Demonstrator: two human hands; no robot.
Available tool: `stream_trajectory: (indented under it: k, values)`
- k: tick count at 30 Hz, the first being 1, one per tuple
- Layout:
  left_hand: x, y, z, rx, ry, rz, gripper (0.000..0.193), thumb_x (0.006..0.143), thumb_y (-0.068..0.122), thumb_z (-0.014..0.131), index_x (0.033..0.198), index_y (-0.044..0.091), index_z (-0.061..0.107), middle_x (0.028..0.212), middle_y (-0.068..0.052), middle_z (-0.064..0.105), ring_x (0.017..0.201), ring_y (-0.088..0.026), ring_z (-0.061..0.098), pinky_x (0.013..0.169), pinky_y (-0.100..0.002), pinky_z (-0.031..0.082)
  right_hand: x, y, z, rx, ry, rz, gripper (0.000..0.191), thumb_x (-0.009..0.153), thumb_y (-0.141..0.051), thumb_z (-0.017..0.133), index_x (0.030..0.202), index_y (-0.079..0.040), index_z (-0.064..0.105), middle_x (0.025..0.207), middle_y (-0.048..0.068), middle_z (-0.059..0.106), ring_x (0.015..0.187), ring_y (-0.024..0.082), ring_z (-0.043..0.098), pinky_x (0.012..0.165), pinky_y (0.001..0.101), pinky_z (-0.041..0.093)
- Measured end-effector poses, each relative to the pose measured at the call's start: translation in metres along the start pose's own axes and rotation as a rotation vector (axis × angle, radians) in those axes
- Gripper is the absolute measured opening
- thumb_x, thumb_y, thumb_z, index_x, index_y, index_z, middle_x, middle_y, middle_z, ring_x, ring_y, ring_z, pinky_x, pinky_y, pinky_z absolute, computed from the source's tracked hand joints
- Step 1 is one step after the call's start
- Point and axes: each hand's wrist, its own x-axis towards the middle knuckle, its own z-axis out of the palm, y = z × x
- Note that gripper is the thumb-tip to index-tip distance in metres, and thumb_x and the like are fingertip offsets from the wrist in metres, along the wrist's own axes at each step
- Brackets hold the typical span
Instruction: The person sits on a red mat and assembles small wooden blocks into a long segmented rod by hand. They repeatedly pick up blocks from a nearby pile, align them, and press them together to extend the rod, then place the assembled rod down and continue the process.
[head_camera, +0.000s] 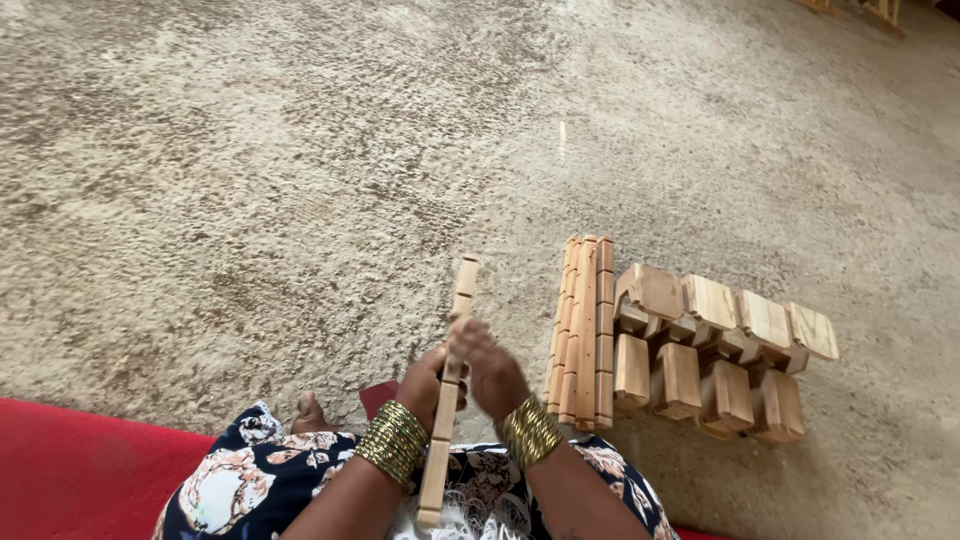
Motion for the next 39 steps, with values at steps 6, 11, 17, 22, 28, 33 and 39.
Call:
stream_trajectory:
  k: [6,11,17,22,28,33,39]
  values:
    - [0.003,0.007,-0.007,-0.121,-0.096,0.121,0.028,0.102,0.030,0.034,0.104,0.007,0.052,0.081,-0.005,0.056,0.061,-0.015,0.052,0.050,-0.028,0.049,-0.011,-0.005,0.008,-0.084,-0.052,-0.099,0.029,0.102,-0.002,0.047,0.112,-0.007,0.073,0.126,0.013,0.069,0.128,0.030,0.060,0.111,0.0425,0.049]
    - [-0.006,-0.014,0.012,0.176,-0.091,0.022,0.023,0.101,0.026,0.039,0.100,0.008,0.054,0.073,-0.006,0.054,0.055,-0.016,0.050,0.050,-0.030,0.051,0.001,0.043,-0.007,-0.248,0.125,0.129,0.029,0.103,-0.002,0.046,0.108,-0.008,0.073,0.123,0.012,0.070,0.127,0.029,0.060,0.109,0.0411,0.051]
    - [-0.010,-0.006,0.013,0.020,-0.087,0.038,0.028,0.102,0.029,0.039,0.092,0.007,0.053,0.072,-0.004,0.053,0.054,-0.016,0.047,0.050,-0.031,0.050,-0.001,0.024,0.003,-0.162,0.095,0.073,0.022,0.105,-0.009,0.050,0.105,-0.007,0.072,0.121,0.013,0.071,0.126,0.029,0.063,0.105,0.0374,0.057]
    - [-0.009,0.011,-0.001,-0.328,-0.076,0.049,0.030,0.101,0.025,0.034,0.098,0.007,0.058,0.081,-0.004,0.060,0.067,-0.014,0.059,0.060,-0.029,0.055,-0.011,-0.014,0.017,-0.097,-0.088,0.010,0.023,0.102,-0.009,0.053,0.111,-0.005,0.073,0.124,0.017,0.069,0.125,0.033,0.059,0.107,0.0421,0.050]
    - [-0.017,-0.016,0.010,0.256,-0.132,0.116,0.026,0.102,0.027,0.045,0.093,0.004,0.055,0.074,-0.006,0.053,0.056,-0.017,0.051,0.055,-0.034,0.054,-0.001,0.019,-0.008,-0.172,0.114,0.066,0.030,0.104,-0.004,0.043,0.105,-0.005,0.073,0.120,0.014,0.071,0.125,0.031,0.062,0.098,0.0381,0.060]
    - [-0.028,-0.027,0.009,0.172,-0.115,0.026,0.027,0.100,0.027,0.040,0.093,0.009,0.058,0.072,-0.005,0.053,0.055,-0.016,0.050,0.052,-0.031,0.052,-0.007,0.012,-0.017,-0.186,0.183,0.096,0.032,0.104,-0.003,0.040,0.104,-0.001,0.072,0.119,0.019,0.070,0.124,0.034,0.062,0.086,0.0367,0.065]
    - [-0.048,-0.016,-0.002,-0.087,-0.065,0.121,0.025,0.101,0.024,0.043,0.087,0.008,0.056,0.072,-0.003,0.055,0.054,-0.013,0.050,0.047,-0.028,0.050,-0.047,-0.074,-0.013,-0.032,0.018,-0.057,0.030,0.102,0.005,0.041,0.114,0.004,0.069,0.127,0.024,0.065,0.126,0.038,0.059,0.100,0.0418,0.057]
